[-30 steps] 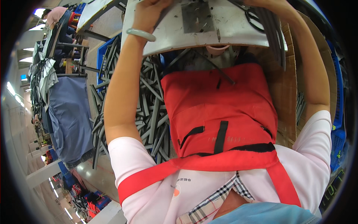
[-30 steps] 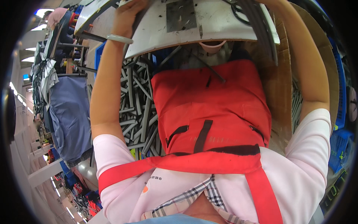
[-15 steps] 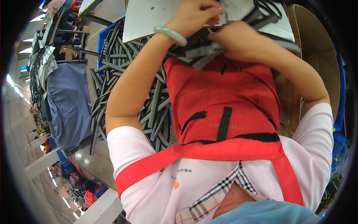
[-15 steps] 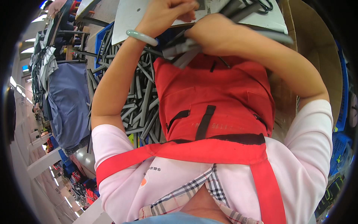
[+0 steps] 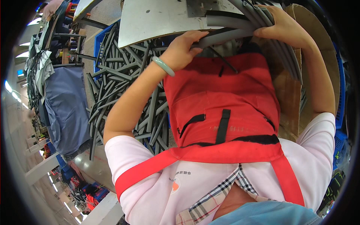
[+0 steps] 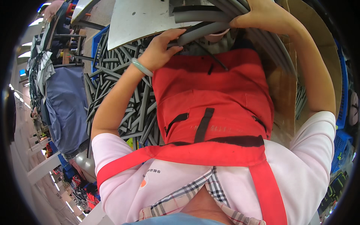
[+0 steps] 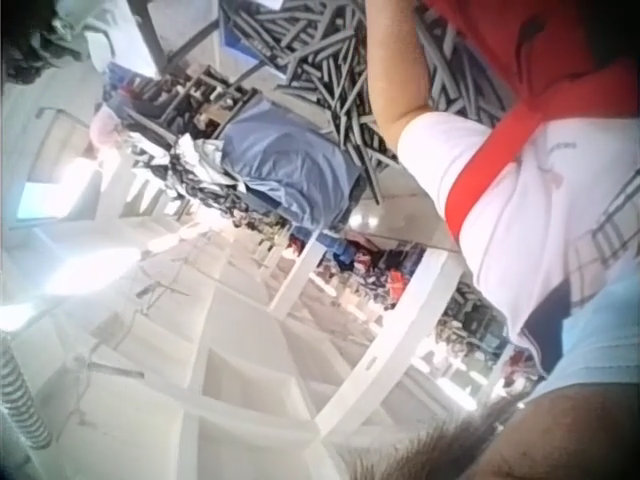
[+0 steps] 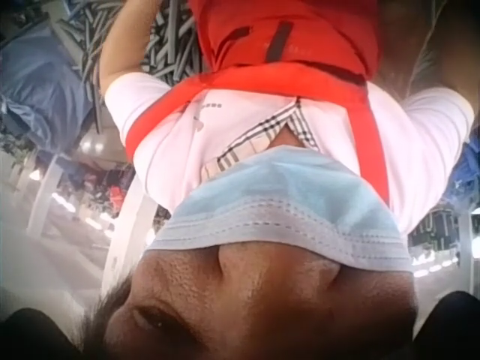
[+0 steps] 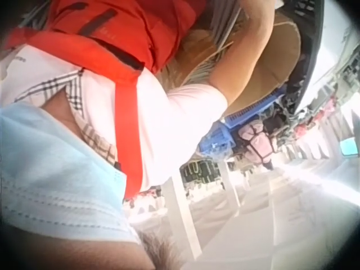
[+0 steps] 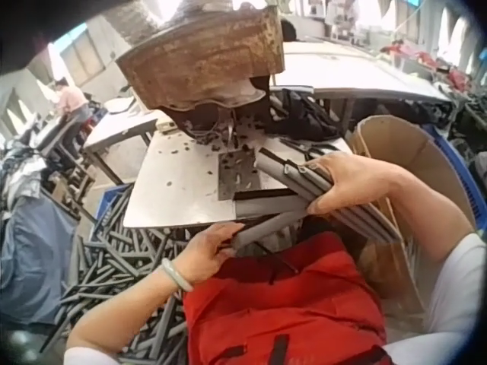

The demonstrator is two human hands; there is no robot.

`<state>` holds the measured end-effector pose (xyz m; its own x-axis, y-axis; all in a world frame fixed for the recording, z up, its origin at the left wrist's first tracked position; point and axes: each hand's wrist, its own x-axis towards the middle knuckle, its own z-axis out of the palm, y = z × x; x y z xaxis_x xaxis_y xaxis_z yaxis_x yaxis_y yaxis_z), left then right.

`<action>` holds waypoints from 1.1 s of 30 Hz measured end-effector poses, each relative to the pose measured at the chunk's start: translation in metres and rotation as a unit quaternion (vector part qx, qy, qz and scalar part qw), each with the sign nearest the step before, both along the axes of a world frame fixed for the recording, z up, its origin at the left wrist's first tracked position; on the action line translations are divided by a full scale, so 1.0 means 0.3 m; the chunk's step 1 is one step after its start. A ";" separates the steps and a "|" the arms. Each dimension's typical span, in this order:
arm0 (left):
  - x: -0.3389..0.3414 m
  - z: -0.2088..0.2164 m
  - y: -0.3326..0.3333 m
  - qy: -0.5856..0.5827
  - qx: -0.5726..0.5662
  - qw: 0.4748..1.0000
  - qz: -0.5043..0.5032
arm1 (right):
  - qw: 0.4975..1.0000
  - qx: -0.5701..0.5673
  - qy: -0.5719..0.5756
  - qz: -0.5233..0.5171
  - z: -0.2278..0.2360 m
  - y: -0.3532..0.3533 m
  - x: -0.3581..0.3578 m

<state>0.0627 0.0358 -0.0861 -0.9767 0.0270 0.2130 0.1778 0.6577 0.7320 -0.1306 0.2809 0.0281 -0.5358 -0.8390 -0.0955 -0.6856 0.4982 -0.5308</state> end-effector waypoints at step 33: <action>0.070 0.276 -0.001 -0.262 0.206 0.942 -0.020 | 0.978 -0.011 -0.194 0.077 -0.070 0.035 0.098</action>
<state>0.0838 0.0355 -0.0034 -0.9505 0.0870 -0.2984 -0.2609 0.2984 0.9181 -0.1011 0.2913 0.0071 -0.3304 -0.9105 -0.2484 -0.4964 0.3916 -0.7748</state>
